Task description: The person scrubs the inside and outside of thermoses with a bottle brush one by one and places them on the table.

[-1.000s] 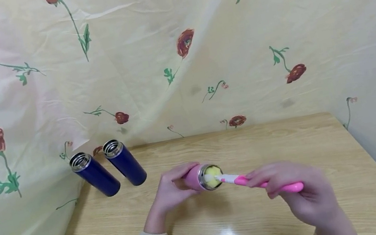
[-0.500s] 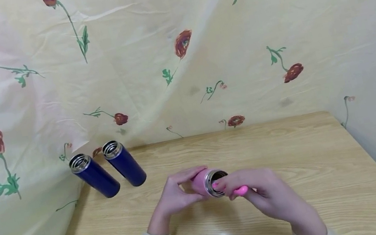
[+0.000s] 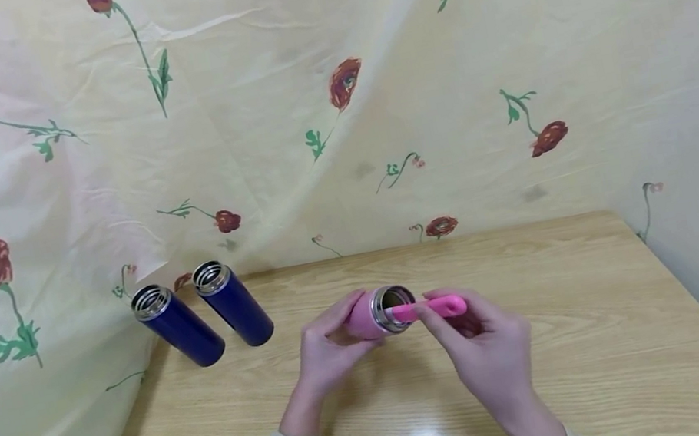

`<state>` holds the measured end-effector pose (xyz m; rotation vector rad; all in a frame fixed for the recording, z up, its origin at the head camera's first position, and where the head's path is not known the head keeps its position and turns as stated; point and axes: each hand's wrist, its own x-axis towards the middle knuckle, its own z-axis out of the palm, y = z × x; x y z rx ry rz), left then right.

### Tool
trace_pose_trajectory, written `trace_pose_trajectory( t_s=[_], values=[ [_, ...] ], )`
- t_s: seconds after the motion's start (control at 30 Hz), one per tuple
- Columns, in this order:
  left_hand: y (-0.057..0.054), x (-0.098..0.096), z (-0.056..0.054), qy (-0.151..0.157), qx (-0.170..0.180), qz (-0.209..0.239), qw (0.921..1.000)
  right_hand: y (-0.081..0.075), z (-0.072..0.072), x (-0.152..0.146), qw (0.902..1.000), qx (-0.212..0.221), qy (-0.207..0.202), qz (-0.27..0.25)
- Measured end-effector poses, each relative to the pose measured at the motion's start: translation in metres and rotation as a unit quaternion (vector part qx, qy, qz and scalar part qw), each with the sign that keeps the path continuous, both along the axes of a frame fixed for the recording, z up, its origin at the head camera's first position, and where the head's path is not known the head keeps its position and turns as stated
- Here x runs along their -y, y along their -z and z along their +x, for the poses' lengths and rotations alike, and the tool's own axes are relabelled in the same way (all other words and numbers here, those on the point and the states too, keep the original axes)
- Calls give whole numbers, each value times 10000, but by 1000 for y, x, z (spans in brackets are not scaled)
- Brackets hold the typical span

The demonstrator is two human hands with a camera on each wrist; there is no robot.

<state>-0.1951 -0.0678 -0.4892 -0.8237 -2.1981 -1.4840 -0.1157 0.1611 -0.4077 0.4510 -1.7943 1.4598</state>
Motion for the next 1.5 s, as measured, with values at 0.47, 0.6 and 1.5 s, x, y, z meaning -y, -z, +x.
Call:
trace_pose_trajectory(
  t_s=[0.47,0.6,1.5],
  values=[
    [2,-1,-2,55,386,-61,9992,-15,9,-7,9889,1091,483,-880],
    [0,0,-3,-94,418,-114,9990,-19,11,-13,9844,876,392,-1473],
    [-4,18,-4,243,974,-529,9935,-36,14,-39,9614,-1674,-1378,-1695]
  ],
)
